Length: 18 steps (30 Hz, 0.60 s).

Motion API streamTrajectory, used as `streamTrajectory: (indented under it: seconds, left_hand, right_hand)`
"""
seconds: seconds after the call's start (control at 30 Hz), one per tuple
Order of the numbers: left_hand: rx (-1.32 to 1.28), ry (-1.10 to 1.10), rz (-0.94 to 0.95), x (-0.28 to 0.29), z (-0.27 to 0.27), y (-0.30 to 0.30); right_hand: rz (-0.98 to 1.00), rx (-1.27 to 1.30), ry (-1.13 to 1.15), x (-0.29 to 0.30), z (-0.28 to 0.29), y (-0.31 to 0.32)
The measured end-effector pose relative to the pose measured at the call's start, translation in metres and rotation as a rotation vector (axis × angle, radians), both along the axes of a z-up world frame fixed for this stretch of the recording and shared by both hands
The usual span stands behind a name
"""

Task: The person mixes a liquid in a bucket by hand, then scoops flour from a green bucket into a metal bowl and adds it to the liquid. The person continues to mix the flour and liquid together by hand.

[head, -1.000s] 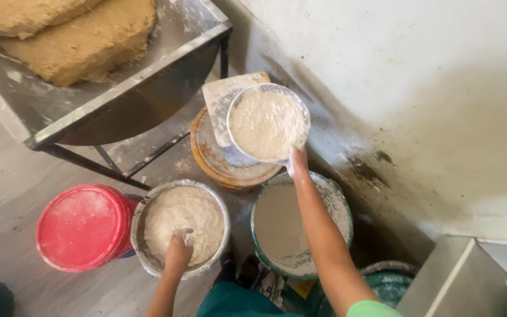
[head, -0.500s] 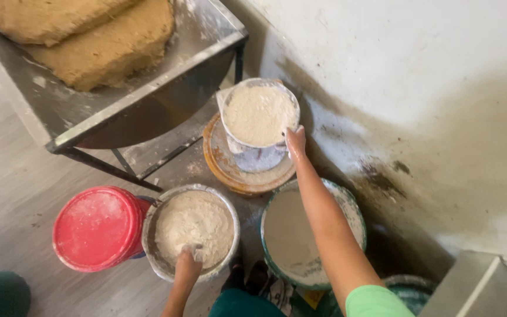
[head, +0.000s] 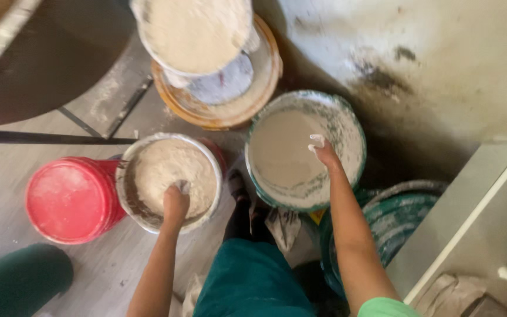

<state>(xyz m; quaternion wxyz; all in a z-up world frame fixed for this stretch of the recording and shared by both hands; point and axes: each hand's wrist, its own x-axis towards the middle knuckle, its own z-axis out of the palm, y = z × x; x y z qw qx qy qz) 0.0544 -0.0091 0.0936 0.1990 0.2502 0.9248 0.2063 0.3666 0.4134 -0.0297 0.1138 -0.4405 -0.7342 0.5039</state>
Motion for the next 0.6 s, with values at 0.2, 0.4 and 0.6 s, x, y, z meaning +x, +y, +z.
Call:
streamTrajectory:
  seconds: [0.2, 0.4, 0.6]
  left_hand:
    - [-0.009, -0.002, -0.038, 0.010, -0.038, 0.009]
    - [-0.006, 0.009, -0.031, 0.027, -0.047, 0.023]
    - [0.048, -0.033, 0.057, 0.045, -0.036, 0.026]
  right_hand:
    - [-0.448, -0.403, 0.119, 0.066, -0.097, -0.064]
    - [-0.502, -0.527, 0.109, 0.088, -0.155, -0.097]
    - [-0.394, -0.376, -0.011, 0.101, -0.177, -0.110]
